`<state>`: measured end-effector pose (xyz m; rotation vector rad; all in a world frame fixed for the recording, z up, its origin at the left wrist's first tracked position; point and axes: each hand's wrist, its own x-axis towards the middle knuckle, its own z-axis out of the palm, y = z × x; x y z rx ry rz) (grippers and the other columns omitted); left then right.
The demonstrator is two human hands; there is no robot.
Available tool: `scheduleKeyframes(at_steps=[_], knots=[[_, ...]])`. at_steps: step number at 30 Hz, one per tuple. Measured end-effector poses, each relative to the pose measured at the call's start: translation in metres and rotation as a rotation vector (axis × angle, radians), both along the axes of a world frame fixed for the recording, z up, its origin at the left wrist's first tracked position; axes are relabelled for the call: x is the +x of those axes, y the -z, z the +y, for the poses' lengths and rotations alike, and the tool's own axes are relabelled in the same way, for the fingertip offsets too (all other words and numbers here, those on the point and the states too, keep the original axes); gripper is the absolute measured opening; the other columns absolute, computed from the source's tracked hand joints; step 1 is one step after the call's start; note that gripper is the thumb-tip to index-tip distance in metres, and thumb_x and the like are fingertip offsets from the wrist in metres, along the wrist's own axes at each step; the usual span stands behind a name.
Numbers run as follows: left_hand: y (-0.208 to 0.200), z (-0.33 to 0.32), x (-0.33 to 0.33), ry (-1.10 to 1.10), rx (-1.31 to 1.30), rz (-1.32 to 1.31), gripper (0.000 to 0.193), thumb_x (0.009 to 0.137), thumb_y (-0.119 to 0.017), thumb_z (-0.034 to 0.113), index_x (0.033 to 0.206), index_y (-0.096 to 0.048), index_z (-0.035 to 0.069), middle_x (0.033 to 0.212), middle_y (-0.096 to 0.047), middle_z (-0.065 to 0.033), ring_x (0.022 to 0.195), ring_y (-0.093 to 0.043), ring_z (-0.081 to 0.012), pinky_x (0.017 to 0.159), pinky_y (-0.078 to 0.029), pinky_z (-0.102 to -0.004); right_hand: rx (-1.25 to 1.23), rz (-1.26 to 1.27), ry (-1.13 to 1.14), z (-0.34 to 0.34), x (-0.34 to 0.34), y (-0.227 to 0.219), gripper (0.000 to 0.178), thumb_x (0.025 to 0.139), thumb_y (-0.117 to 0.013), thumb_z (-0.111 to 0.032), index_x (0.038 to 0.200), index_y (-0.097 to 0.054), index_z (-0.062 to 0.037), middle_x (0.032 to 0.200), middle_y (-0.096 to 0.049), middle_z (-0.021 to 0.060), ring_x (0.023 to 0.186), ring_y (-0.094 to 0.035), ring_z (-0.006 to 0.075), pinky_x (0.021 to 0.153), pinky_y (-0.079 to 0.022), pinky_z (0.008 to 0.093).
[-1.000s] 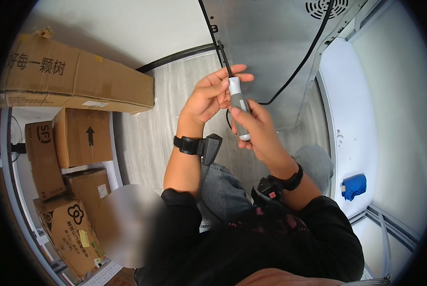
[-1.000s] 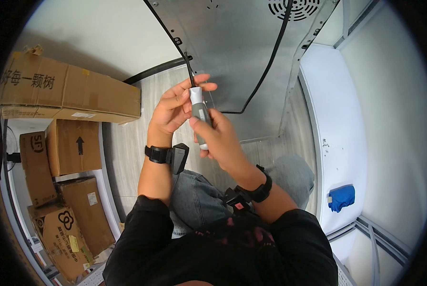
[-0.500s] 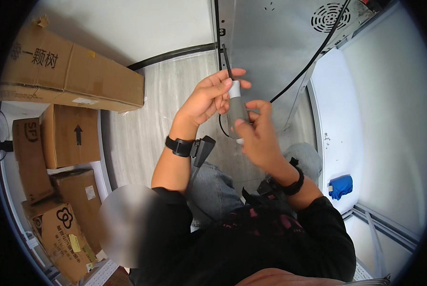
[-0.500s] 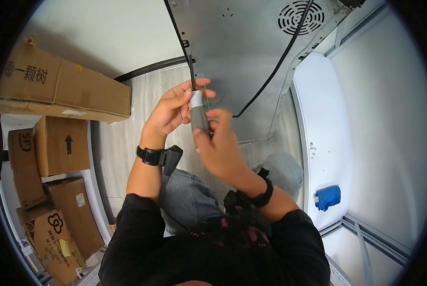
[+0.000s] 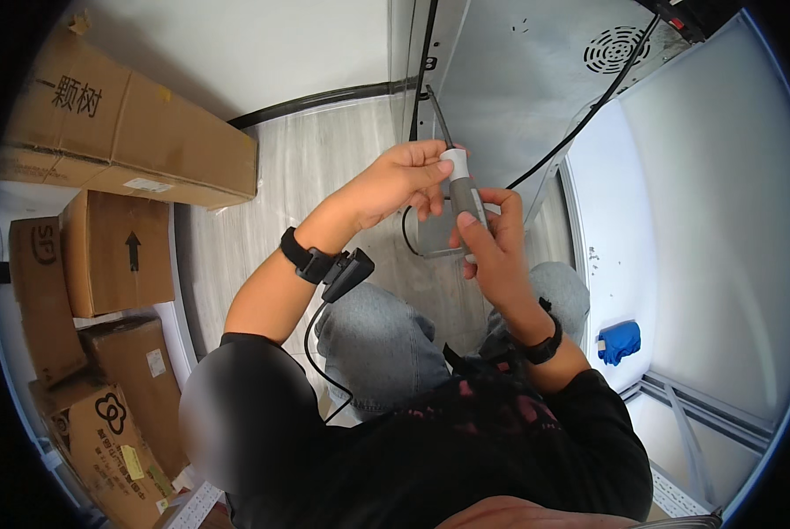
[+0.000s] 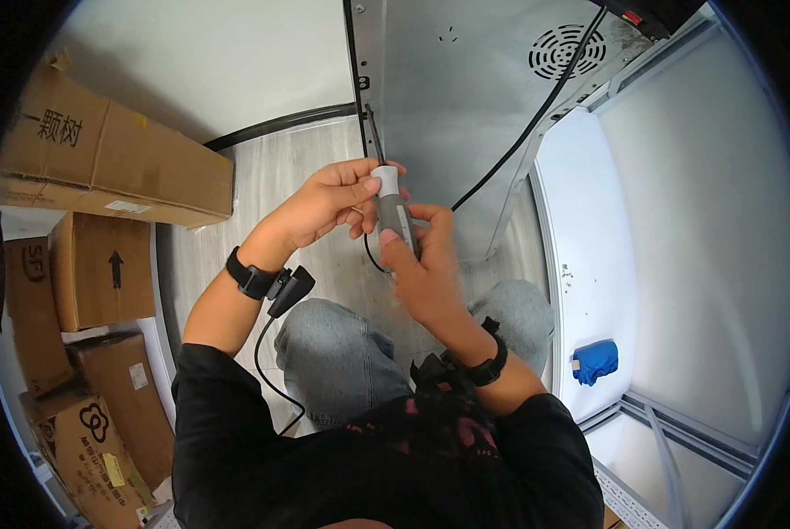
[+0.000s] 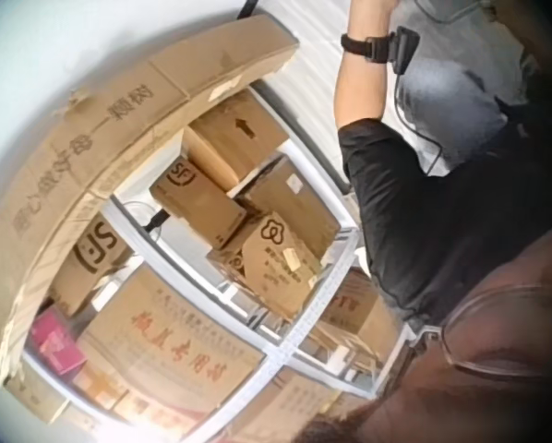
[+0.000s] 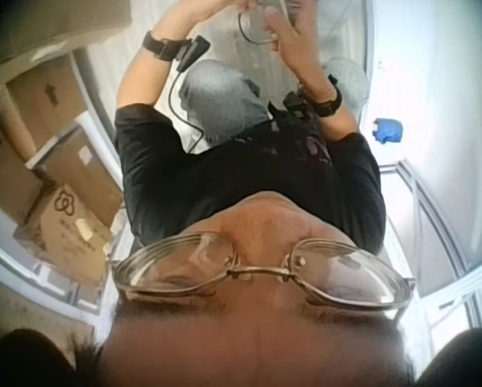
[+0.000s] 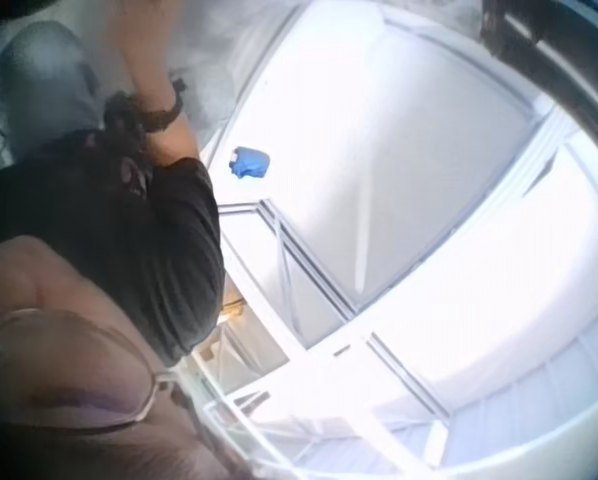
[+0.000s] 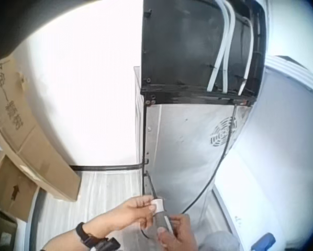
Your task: The person uses a manual screwdriver to fasten screws into the back panel of a large electronic device. They repeatedly insert and tighten screws along the edge of the panel while holding the device steady with the other hand.
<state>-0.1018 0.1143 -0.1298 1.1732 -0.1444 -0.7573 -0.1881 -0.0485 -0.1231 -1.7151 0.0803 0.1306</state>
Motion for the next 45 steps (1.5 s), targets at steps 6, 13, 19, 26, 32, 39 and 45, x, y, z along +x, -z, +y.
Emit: scheduleKeyframes(at_steps=[6,13,19,26,32,39,45], knots=[[0.026,0.003,0.003,-0.040,0.088,-0.053,0.034,0.093,-0.056,0.024,0.115,-0.052,-0.001,0.082,-0.057,-0.0026,0.060,-0.055,-0.0090,0.051,-0.045,-0.0224,-0.614,-0.269,-0.080,0.006,-0.009,-0.006,0.043,0.084,-0.064,-0.025,0.111,-0.042,-0.0015,0.075,-0.061,0.0126,0.062,-0.062,0.0286,0.055,-0.048,0.0337],[0.002,0.001,-0.003,-0.048,-0.077,0.052,0.025,0.095,-0.053,0.020,0.114,-0.054,0.004,0.094,-0.062,-0.0051,0.054,-0.053,-0.0049,0.048,-0.042,-0.0190,-0.610,-0.166,-0.146,0.003,-0.005,-0.005,0.053,0.078,-0.068,-0.027,0.115,-0.042,0.0003,0.089,-0.061,0.0163,0.070,-0.064,0.0304,0.053,-0.049,0.0369],[0.015,0.001,0.003,-0.033,0.005,0.014,0.028,0.094,-0.054,0.022,0.114,-0.053,0.003,0.094,-0.063,-0.0046,0.053,-0.051,-0.0033,0.047,-0.041,-0.0178,-0.830,-0.447,-0.139,0.003,-0.005,-0.014,0.045,0.080,-0.066,-0.023,0.109,-0.042,0.0013,0.077,-0.062,0.0152,0.066,-0.064,0.0327,0.056,-0.049,0.0395],[0.000,-0.001,0.001,-0.059,-0.094,0.138,0.024,0.093,-0.056,0.024,0.105,-0.054,0.004,0.079,-0.058,-0.0009,0.050,-0.051,-0.0034,0.044,-0.042,-0.0184,-0.230,-0.069,-0.097,0.003,0.008,-0.002,0.044,0.083,-0.064,-0.024,0.108,-0.039,0.0014,0.073,-0.059,0.0140,0.059,-0.059,0.0282,0.057,-0.048,0.0372],[0.010,0.000,0.004,-0.091,-0.079,0.086,0.021,0.090,-0.062,0.025,0.092,-0.052,0.006,0.068,-0.052,0.0019,0.050,-0.051,-0.0058,0.043,-0.041,-0.0196,0.027,0.220,-0.169,-0.006,0.014,-0.021,0.050,0.082,-0.066,-0.023,0.113,-0.035,0.0014,0.075,-0.058,0.0112,0.060,-0.056,0.0203,0.057,-0.046,0.0340],[0.012,-0.003,0.001,-0.107,0.070,0.108,0.026,0.087,-0.066,0.028,0.090,-0.049,0.008,0.067,-0.051,0.0014,0.049,-0.051,-0.0070,0.040,-0.038,-0.0194,-0.225,-0.104,-0.138,-0.008,0.008,-0.001,0.047,0.081,-0.064,-0.017,0.114,-0.036,0.0010,0.082,-0.058,0.0128,0.063,-0.058,0.0194,0.060,-0.046,0.0333],[0.000,-0.011,-0.004,-0.115,-0.011,0.105,0.030,0.093,-0.055,0.025,0.114,-0.051,0.004,0.067,-0.059,-0.0026,0.047,-0.057,-0.0096,0.040,-0.041,-0.0193,0.053,0.000,-0.170,-0.020,0.008,-0.003,0.038,0.088,-0.054,-0.011,0.118,-0.032,-0.0014,0.083,-0.058,0.0109,0.056,-0.054,0.0153,0.053,-0.044,0.0290]])
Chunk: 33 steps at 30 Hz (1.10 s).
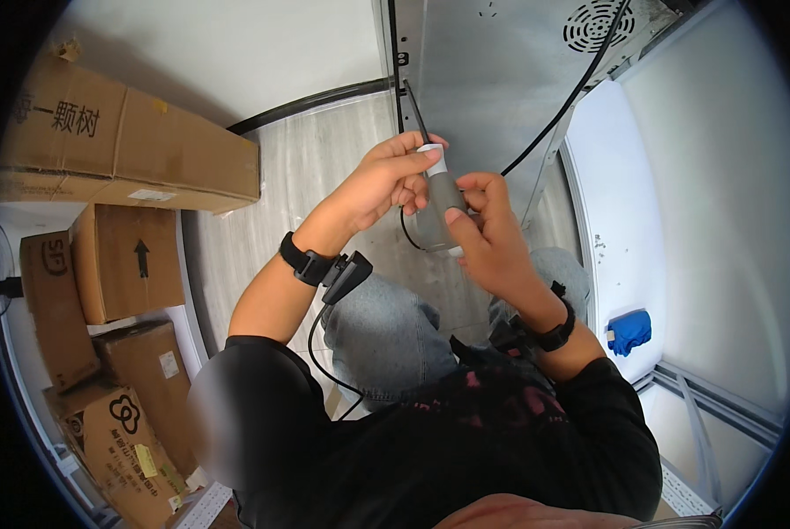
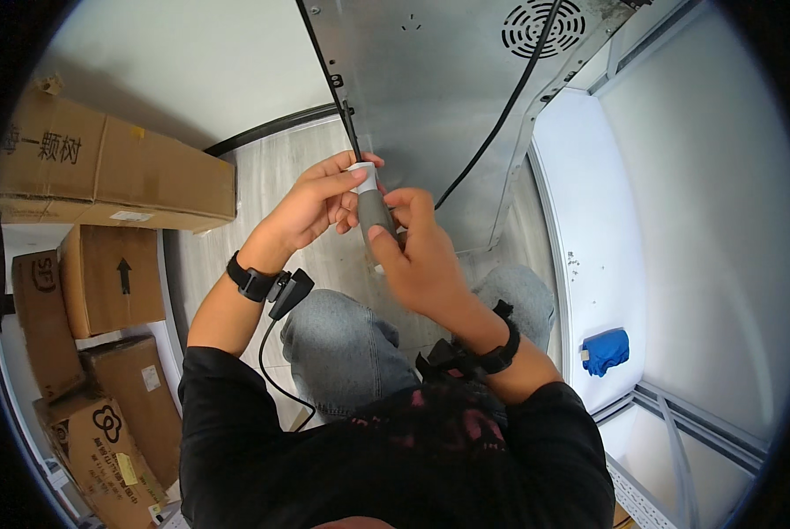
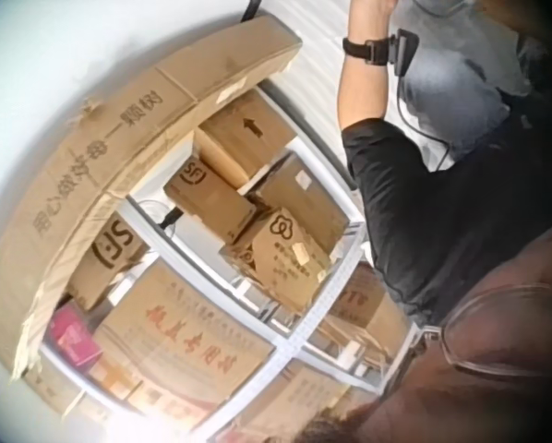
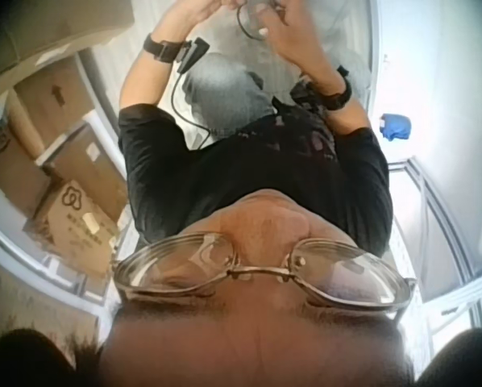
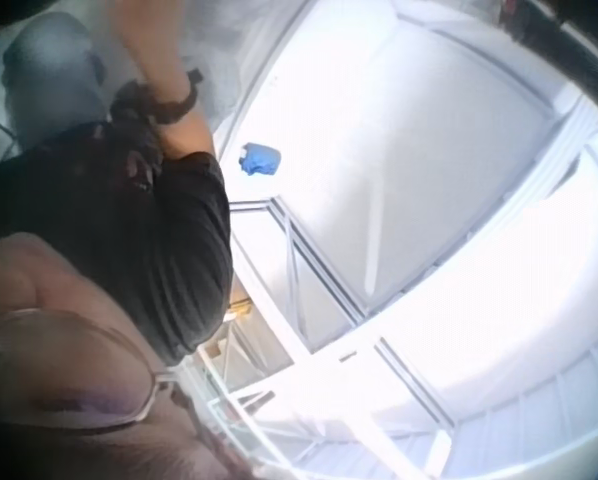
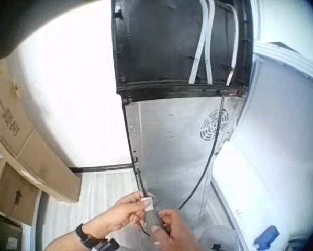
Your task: The person uses a manual screwdriver to fasten screws into the back panel of a large electronic device. They repeatedly insert and tighten screws along the edge of the panel while holding the device steady with the other hand.
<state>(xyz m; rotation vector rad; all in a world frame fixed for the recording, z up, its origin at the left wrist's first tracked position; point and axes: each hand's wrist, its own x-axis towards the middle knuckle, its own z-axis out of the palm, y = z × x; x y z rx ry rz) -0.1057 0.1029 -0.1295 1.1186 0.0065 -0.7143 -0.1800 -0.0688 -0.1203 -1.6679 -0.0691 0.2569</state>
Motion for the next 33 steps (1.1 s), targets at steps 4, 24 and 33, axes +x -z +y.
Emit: scheduleKeyframes(at_steps=[4,24,33], knots=[[-0.001,-0.004,0.004,-0.013,-0.078,-0.036,0.035,0.093,-0.054,0.023,0.120,-0.049,0.002,0.080,-0.062,-0.0062,0.051,-0.058,-0.0096,0.043,-0.044,-0.0207,0.185,0.244,-0.008,-0.011,0.002,-0.008,0.033,0.094,-0.045,-0.015,0.121,-0.031,-0.0040,0.088,-0.060,0.0115,0.055,-0.053,0.0124,0.048,-0.044,0.0263],[-0.016,-0.168,-0.023,0.326,0.271,-0.333,0.029,0.086,-0.067,0.025,0.099,-0.049,0.005,0.070,-0.054,0.0005,0.059,-0.050,-0.0063,0.049,-0.039,-0.0210,-0.314,-0.098,0.069,-0.198,-0.030,-0.005,0.036,0.073,-0.063,-0.010,0.106,-0.053,-0.0031,0.084,-0.061,0.0105,0.075,-0.058,0.0189,0.067,-0.045,0.0329],[0.060,-0.308,0.017,0.761,0.474,-0.671,0.025,0.088,-0.063,0.022,0.103,-0.058,0.003,0.079,-0.059,-0.0006,0.069,-0.053,-0.0074,0.060,-0.044,-0.0228,-0.568,0.336,0.488,-0.398,-0.062,0.108,0.018,0.076,-0.069,-0.013,0.087,-0.059,-0.0036,0.064,-0.052,0.0001,0.058,-0.049,0.0096,0.054,-0.041,0.0242]])
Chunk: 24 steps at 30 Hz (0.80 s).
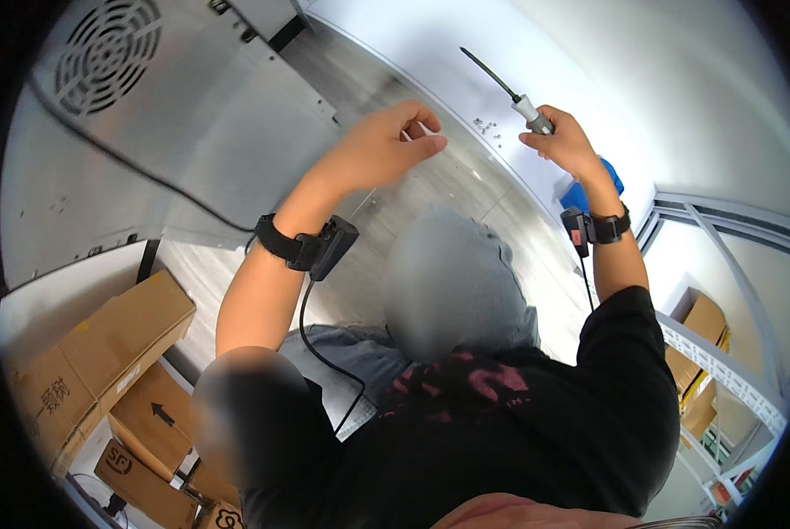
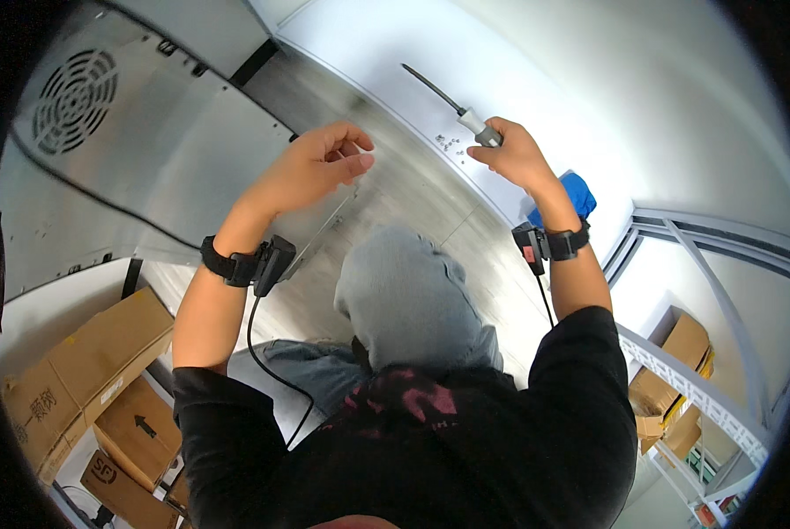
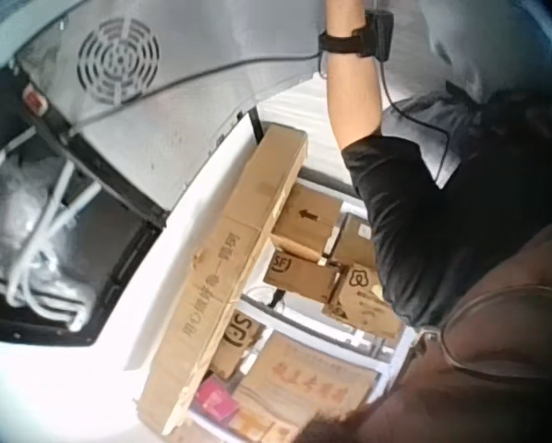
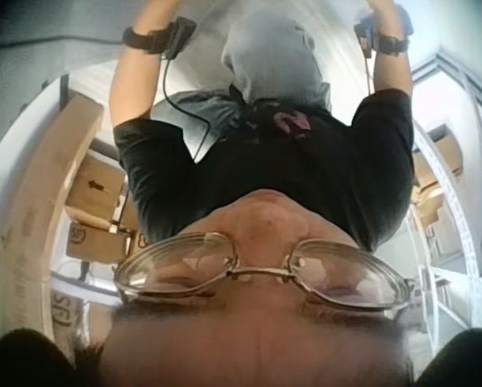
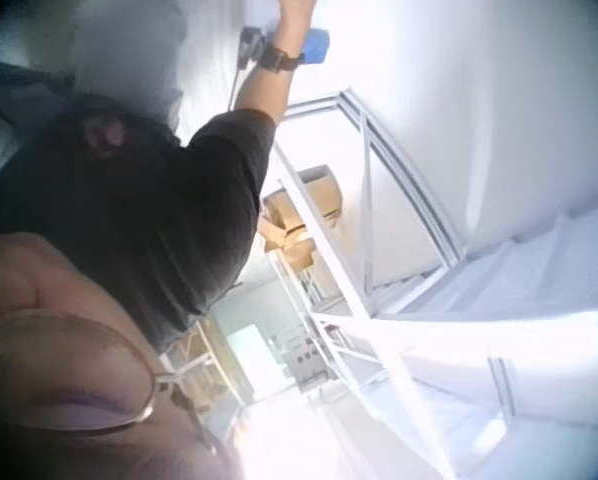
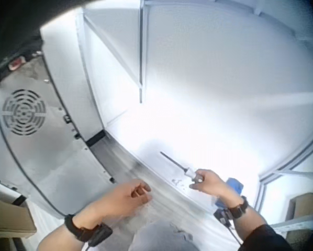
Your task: The person uses a manual screwdriver to fasten screws into the back panel of a large electronic device. They repeatedly insert and tighten screws along the edge of the panel while holding the device steady with the other hand.
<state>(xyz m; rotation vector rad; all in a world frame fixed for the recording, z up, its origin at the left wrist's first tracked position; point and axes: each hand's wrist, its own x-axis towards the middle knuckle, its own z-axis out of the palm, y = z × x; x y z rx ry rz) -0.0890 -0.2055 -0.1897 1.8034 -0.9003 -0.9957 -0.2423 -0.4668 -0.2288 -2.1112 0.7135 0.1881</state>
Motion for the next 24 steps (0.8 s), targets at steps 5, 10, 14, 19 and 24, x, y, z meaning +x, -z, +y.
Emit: scheduleKeyframes(at_steps=[5,10,14,19,24], knots=[[0.073,-0.053,0.009,-0.104,0.063,-0.131,0.017,0.085,-0.064,0.017,0.091,-0.061,0.001,0.076,-0.060,-0.0022,0.068,-0.054,-0.0093,0.061,-0.045,-0.0252,-0.271,-0.041,0.027,-0.052,0.008,0.112,0.032,0.071,-0.073,-0.019,0.094,-0.060,-0.0009,0.076,-0.063,0.0136,0.072,-0.061,0.0265,0.067,-0.049,0.0351],[0.160,-0.100,-0.020,-0.224,0.032,-0.128,0.012,0.082,-0.066,0.012,0.085,-0.063,0.001,0.073,-0.063,-0.0053,0.066,-0.057,-0.0128,0.062,-0.048,-0.0270,-0.228,0.015,-0.003,-0.054,0.021,0.171,0.033,0.072,-0.071,-0.014,0.101,-0.058,-0.0058,0.087,-0.066,0.0161,0.084,-0.063,0.0334,0.073,-0.050,0.0392],[0.199,-0.111,-0.037,-0.285,0.067,-0.062,0.011,0.078,-0.066,0.012,0.082,-0.064,0.002,0.075,-0.066,-0.0110,0.069,-0.063,-0.0233,0.064,-0.050,-0.0326,-0.263,-0.011,0.007,-0.047,0.015,0.187,0.034,0.072,-0.072,-0.010,0.101,-0.056,-0.0035,0.081,-0.064,0.0146,0.076,-0.062,0.0307,0.069,-0.048,0.0372],[0.217,-0.105,-0.045,-0.300,0.119,-0.087,0.012,0.077,-0.067,0.012,0.081,-0.064,0.002,0.075,-0.067,-0.0127,0.071,-0.065,-0.0253,0.065,-0.050,-0.0337,-0.330,-0.040,-0.026,-0.043,0.015,0.189,0.035,0.073,-0.071,-0.010,0.103,-0.056,-0.0040,0.085,-0.064,0.0164,0.079,-0.062,0.0337,0.070,-0.048,0.0390],[0.212,-0.094,-0.041,-0.288,0.164,-0.111,0.012,0.079,-0.068,0.012,0.083,-0.063,0.002,0.076,-0.066,-0.0097,0.070,-0.064,-0.0196,0.065,-0.050,-0.0303,-0.410,-0.039,-0.070,-0.046,0.018,0.189,0.032,0.074,-0.069,-0.011,0.102,-0.057,-0.0037,0.084,-0.065,0.0172,0.078,-0.062,0.0347,0.070,-0.049,0.0398]])
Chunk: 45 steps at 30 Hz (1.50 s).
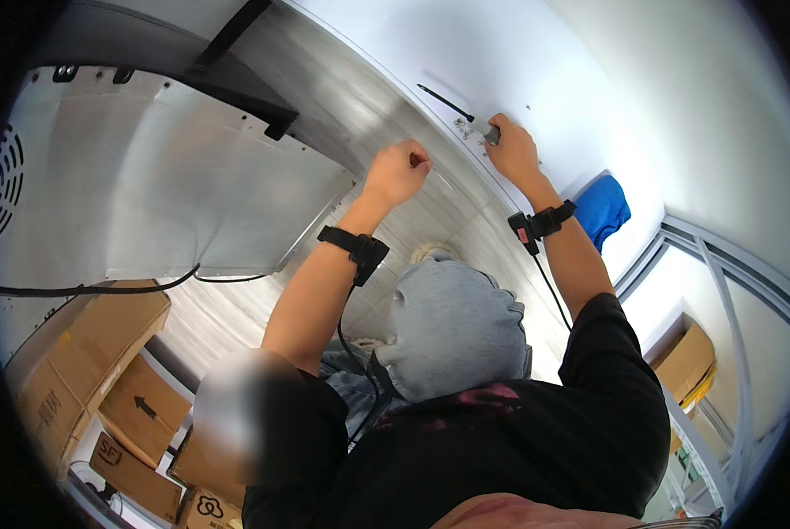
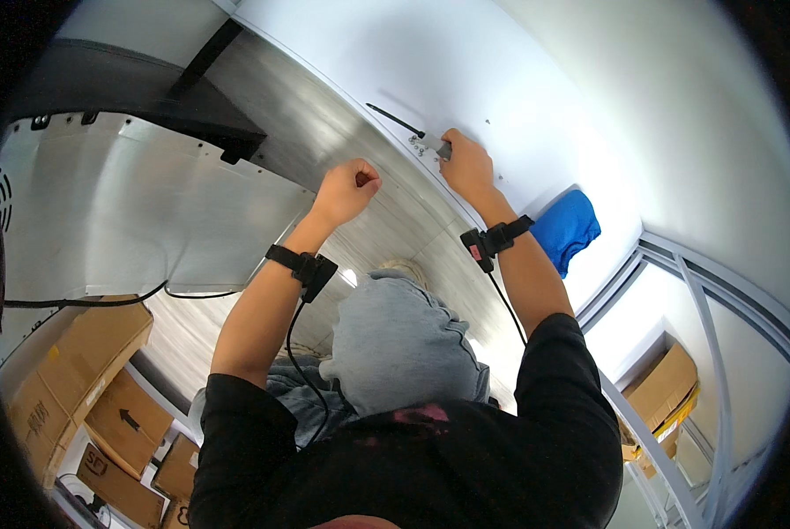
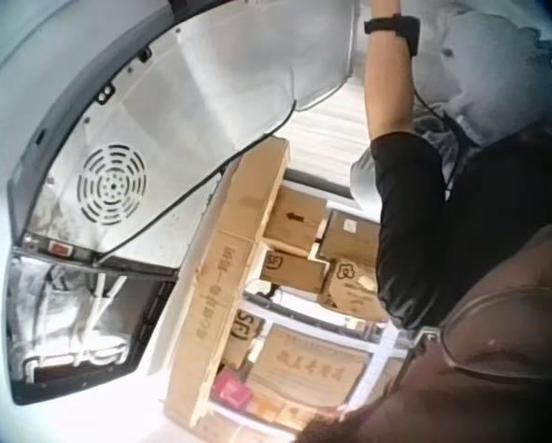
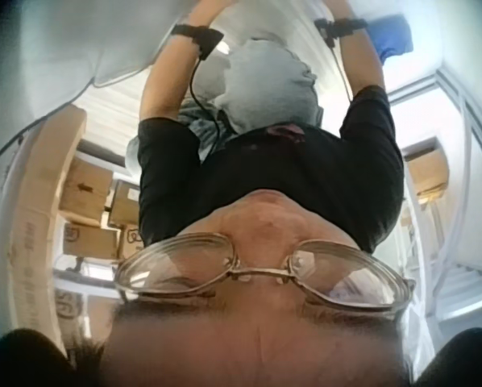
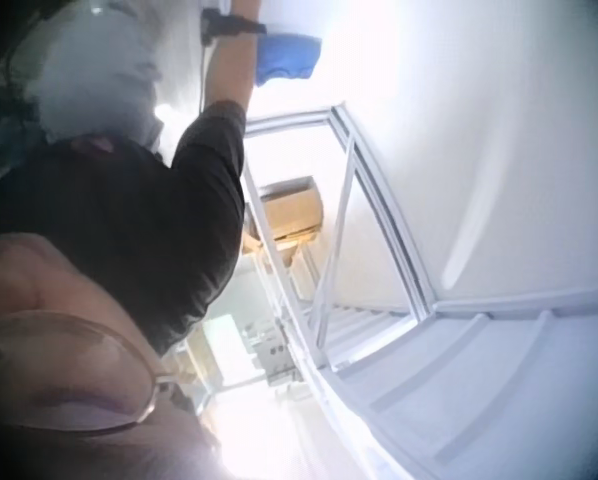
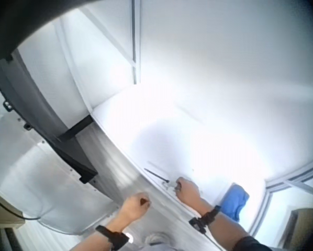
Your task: The person uses a manual screwdriver to fasten screws into the back panel of a large electronic device. They repeatedly insert and tighten screws along the edge of the panel while holding the device steady with the other hand.
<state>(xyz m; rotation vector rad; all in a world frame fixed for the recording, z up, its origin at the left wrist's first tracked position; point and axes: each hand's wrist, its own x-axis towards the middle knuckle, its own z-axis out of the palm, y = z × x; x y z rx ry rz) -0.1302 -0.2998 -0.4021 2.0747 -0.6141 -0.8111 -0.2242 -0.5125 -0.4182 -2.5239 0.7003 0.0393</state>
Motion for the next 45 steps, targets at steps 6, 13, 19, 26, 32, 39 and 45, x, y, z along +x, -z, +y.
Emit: scheduleKeyframes(at_steps=[6,13,19,26,32,39,45], knots=[[-0.036,0.017,0.007,-0.047,-0.156,0.129,0.018,0.081,-0.066,0.015,0.092,-0.066,0.002,0.081,-0.067,-0.0106,0.074,-0.063,-0.0198,0.068,-0.050,-0.0310,0.241,-0.178,-0.066,0.011,0.015,-0.058,0.028,0.074,-0.071,-0.014,0.097,-0.058,-0.0030,0.075,-0.063,0.0133,0.066,-0.060,0.0264,0.062,-0.047,0.0344],[-0.151,0.063,0.029,-0.068,-0.361,0.334,0.021,0.089,-0.062,0.017,0.101,-0.066,0.000,0.081,-0.065,-0.0043,0.074,-0.057,-0.0099,0.067,-0.047,-0.0262,0.450,-0.165,-0.503,0.085,0.073,-0.195,0.026,0.074,-0.072,-0.012,0.093,-0.056,-0.0020,0.068,-0.056,0.0078,0.059,-0.050,0.0140,0.056,-0.042,0.0281],[-0.198,0.137,0.023,-0.185,-0.488,0.399,0.017,0.089,-0.062,0.015,0.099,-0.067,0.002,0.084,-0.067,-0.0034,0.074,-0.058,-0.0100,0.066,-0.047,-0.0242,0.606,-0.258,-0.686,0.146,0.087,-0.237,0.028,0.072,-0.075,-0.011,0.091,-0.057,-0.0033,0.074,-0.060,0.0040,0.068,-0.053,0.0095,0.061,-0.043,0.0251],[-0.237,0.230,0.014,-0.277,-0.656,0.493,0.010,0.090,-0.059,0.007,0.095,-0.064,0.000,0.086,-0.068,-0.0055,0.074,-0.060,-0.0103,0.065,-0.048,-0.0237,0.857,-0.282,-0.717,0.242,0.090,-0.276,0.025,0.074,-0.075,-0.009,0.091,-0.057,-0.0063,0.084,-0.062,0.0000,0.076,-0.056,0.0068,0.067,-0.045,0.0224],[-0.261,0.302,0.004,-0.401,-0.770,0.523,0.009,0.090,-0.059,0.007,0.095,-0.062,0.002,0.085,-0.066,-0.0047,0.075,-0.060,-0.0107,0.066,-0.048,-0.0243,0.803,-0.384,-0.639,0.328,0.079,-0.306,0.030,0.072,-0.076,-0.009,0.095,-0.057,-0.0052,0.086,-0.059,-0.0005,0.078,-0.054,0.0083,0.069,-0.044,0.0239],[-0.268,0.385,0.029,-0.623,-0.832,0.525,0.007,0.091,-0.055,0.008,0.093,-0.060,0.004,0.083,-0.064,-0.0042,0.073,-0.058,-0.0105,0.067,-0.048,-0.0242,0.651,-0.248,-0.477,0.384,0.058,-0.312,0.037,0.071,-0.074,-0.011,0.102,-0.055,-0.0035,0.090,-0.059,0.0059,0.082,-0.057,0.0159,0.073,-0.046,0.0291],[-0.273,0.410,0.054,-0.795,-1.036,0.520,0.016,0.092,-0.050,0.005,0.105,-0.058,0.000,0.093,-0.062,-0.0066,0.078,-0.058,-0.0124,0.071,-0.049,-0.0261,0.617,-0.325,-0.398,0.418,0.026,-0.296,0.031,0.076,-0.067,-0.010,0.104,-0.055,-0.0021,0.091,-0.062,0.0132,0.084,-0.061,0.0257,0.076,-0.047,0.0334]])
